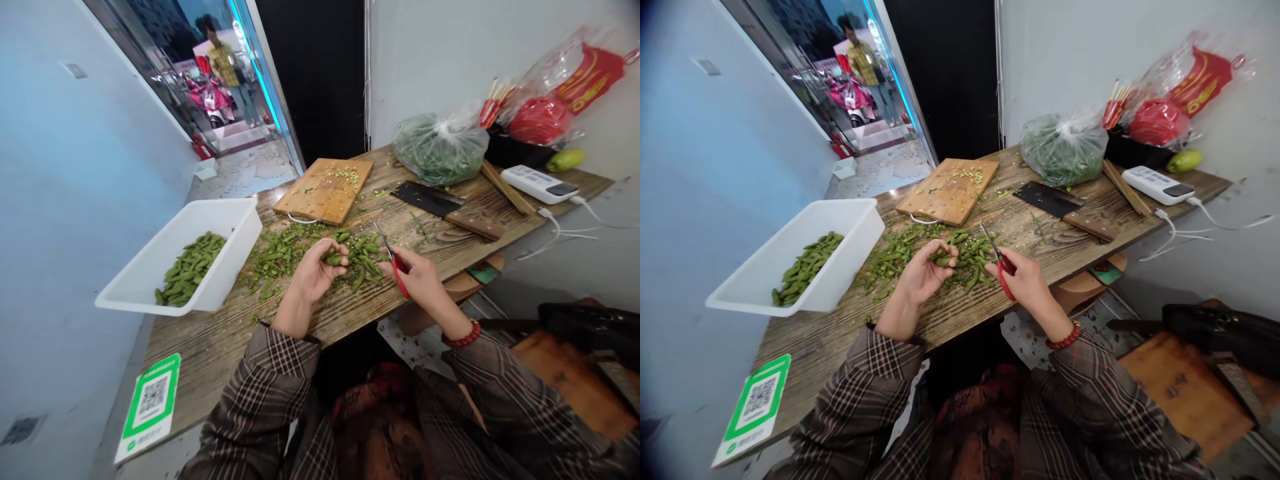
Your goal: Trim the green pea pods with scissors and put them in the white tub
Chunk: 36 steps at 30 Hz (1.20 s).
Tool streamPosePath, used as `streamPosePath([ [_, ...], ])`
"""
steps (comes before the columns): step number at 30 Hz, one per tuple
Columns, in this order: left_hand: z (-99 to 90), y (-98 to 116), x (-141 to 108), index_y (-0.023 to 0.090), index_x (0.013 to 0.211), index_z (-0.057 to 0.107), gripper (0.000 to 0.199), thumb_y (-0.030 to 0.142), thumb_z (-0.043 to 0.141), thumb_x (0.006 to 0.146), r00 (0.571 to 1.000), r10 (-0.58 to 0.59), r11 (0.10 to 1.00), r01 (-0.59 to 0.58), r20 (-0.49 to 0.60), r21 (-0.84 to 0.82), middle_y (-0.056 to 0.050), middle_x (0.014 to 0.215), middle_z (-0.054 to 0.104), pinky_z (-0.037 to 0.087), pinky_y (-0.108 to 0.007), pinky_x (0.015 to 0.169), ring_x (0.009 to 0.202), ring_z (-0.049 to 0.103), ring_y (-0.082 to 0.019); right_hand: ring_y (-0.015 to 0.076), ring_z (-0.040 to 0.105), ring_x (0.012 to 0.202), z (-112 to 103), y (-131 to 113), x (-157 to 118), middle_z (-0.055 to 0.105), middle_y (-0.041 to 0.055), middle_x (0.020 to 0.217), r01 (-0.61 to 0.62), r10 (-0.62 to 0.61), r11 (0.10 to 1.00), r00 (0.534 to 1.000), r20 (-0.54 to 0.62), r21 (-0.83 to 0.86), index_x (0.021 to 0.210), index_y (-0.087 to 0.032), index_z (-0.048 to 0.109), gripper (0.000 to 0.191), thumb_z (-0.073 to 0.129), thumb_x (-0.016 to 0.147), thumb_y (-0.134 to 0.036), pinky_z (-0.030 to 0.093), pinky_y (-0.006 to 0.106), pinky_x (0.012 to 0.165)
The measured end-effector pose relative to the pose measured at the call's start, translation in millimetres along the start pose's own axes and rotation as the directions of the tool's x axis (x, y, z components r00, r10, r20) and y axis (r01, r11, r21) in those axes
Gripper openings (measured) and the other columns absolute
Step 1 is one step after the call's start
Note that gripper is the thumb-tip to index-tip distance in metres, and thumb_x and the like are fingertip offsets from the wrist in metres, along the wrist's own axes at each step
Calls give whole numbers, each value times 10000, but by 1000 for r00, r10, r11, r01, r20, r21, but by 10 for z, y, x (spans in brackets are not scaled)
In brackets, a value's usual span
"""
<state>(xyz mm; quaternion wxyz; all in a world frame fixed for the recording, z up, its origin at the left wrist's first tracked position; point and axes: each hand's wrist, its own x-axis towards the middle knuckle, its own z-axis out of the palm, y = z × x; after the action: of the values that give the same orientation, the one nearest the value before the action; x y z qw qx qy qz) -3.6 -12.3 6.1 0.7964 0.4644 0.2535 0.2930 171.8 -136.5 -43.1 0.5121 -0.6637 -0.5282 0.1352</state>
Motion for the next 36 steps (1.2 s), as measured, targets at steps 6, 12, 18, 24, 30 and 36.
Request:
streamPosePath([
  [6, 39, -49, -19, 140, 807, 648, 190, 325, 640, 767, 995, -57, 776, -4, 76, 631, 7, 649, 562, 374, -194, 469, 518, 490, -81, 178, 616, 711, -54, 44, -28, 707, 59, 870, 16, -16, 999, 1000, -6, -45, 1113, -163, 670, 442, 624, 808, -480, 487, 294, 679],
  [12, 103, -229, -2, 181, 636, 637, 138, 278, 733, 653, 980, 105, 244, -190, 168, 951, 8, 590, 532, 329, -247, 573, 583, 448, -130, 198, 644, 779, -67, 65, -35, 716, 83, 925, 25, -26, 998, 1000, -10, -52, 1128, -154, 661, 439, 629, 813, -458, 503, 314, 733],
  [18, 39, -231, 45, 189, 621, 635, 66, 184, 661, 682, 974, 189, 267, -171, 122, 948, -2, 598, 571, 340, -245, 598, 582, 470, -140, 183, 622, 730, -55, 40, -34, 706, 60, 849, 42, -43, 997, 999, -6, -65, 1103, -167, 669, 404, 610, 825, -456, 495, 298, 680],
  [24, 43, -26, 2, 156, 737, 671, 155, 308, 644, 737, 975, 222, 650, -158, 12, 743, 6, 657, 592, 378, -225, 626, 608, 476, -115, 152, 555, 627, -74, 18, -63, 641, 28, 743, 83, -76, 992, 994, 81, -91, 1118, -179, 661, 446, 644, 795, -487, 467, 280, 604],
  [30, 128, -27, -65, 150, 748, 668, 187, 338, 666, 742, 984, 175, 714, -155, 40, 683, 12, 648, 561, 369, -212, 624, 606, 448, -100, 135, 518, 616, -28, -45, -53, 605, 20, 757, 173, -162, 983, 974, 159, -54, 1135, -186, 641, 439, 649, 798, -466, 454, 270, 598],
  [36, 138, -46, -75, 152, 730, 666, 168, 319, 657, 749, 982, 151, 712, -185, 110, 677, -4, 689, 581, 375, -216, 637, 641, 468, -111, 140, 499, 601, 41, -67, -39, 586, 9, 701, 186, -176, 981, 974, 144, -54, 1092, -203, 661, 403, 632, 808, -487, 433, 266, 583],
])
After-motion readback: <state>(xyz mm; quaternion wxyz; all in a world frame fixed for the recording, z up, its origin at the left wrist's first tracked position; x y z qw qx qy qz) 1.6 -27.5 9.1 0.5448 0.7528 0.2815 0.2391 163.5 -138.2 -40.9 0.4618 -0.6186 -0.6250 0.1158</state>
